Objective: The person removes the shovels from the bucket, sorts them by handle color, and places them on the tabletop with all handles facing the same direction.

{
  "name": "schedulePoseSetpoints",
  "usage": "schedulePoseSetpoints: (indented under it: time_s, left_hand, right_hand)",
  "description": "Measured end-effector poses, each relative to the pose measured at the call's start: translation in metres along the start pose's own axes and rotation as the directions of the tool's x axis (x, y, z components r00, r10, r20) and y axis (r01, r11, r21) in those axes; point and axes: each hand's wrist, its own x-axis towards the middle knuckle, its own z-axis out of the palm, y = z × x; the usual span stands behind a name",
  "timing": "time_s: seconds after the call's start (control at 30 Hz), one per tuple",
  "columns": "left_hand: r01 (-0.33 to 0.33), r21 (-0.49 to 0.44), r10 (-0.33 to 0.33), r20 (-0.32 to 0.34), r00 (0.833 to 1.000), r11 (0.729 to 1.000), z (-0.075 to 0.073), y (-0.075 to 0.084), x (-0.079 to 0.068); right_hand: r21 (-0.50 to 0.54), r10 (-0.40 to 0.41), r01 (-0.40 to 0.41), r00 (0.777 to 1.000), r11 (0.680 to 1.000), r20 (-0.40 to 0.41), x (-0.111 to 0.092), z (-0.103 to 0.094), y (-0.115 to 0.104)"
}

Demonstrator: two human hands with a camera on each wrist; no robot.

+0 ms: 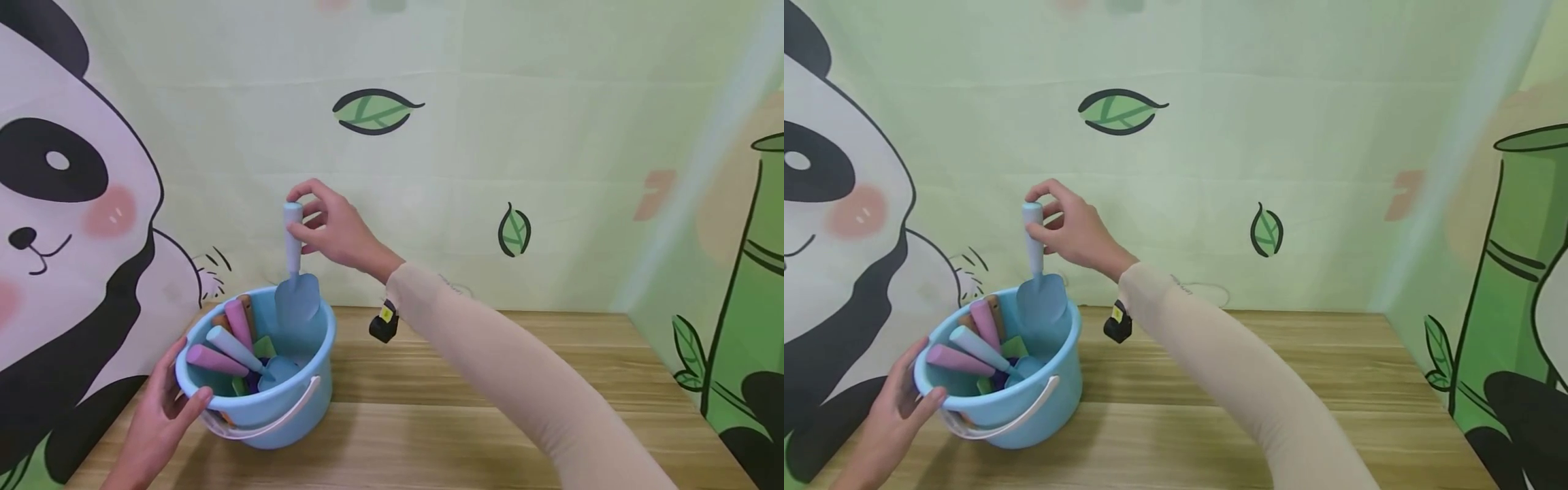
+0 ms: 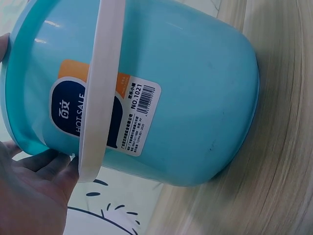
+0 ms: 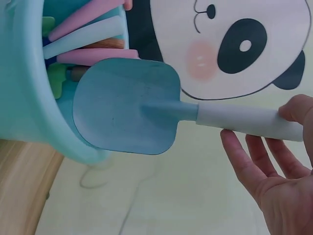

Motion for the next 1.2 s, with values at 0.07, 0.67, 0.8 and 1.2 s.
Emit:
schedulePoseSetpoints:
  time_s: [0.07,0.67,0.8,1.2]
  left_hand:
    - [0.000,0.000,0.000,-0.002,1.000,1.000,0.000,0.000,0.000]
    - [0.002,-0.008,-0.002,-0.002,1.000,1.000,0.001,0.000,0.000]
    - [0.001,-0.004,-0.001,0.001,1.000,1.000,0.000,0.000,0.000]
    - [-0.018,-0.009,0.018,-0.006,1.000,1.000,-0.001,-0.002,-0.001]
  right_hand:
    - [0.004,-0.008,0.008,1.000,1.000,-0.024,0.000,-0.005,-0.003]
    - [0.008,-0.044,0.047,0.978,0.999,-0.202,-0.023,-0.076,-0.003]
    - [-0.036,-0.026,0.018,0.971,0.999,-0.237,-0.032,-0.095,0.003]
    - [-0.113,0.036,-0.073,0.953,0.991,-0.300,-0.068,-0.149,0.022]
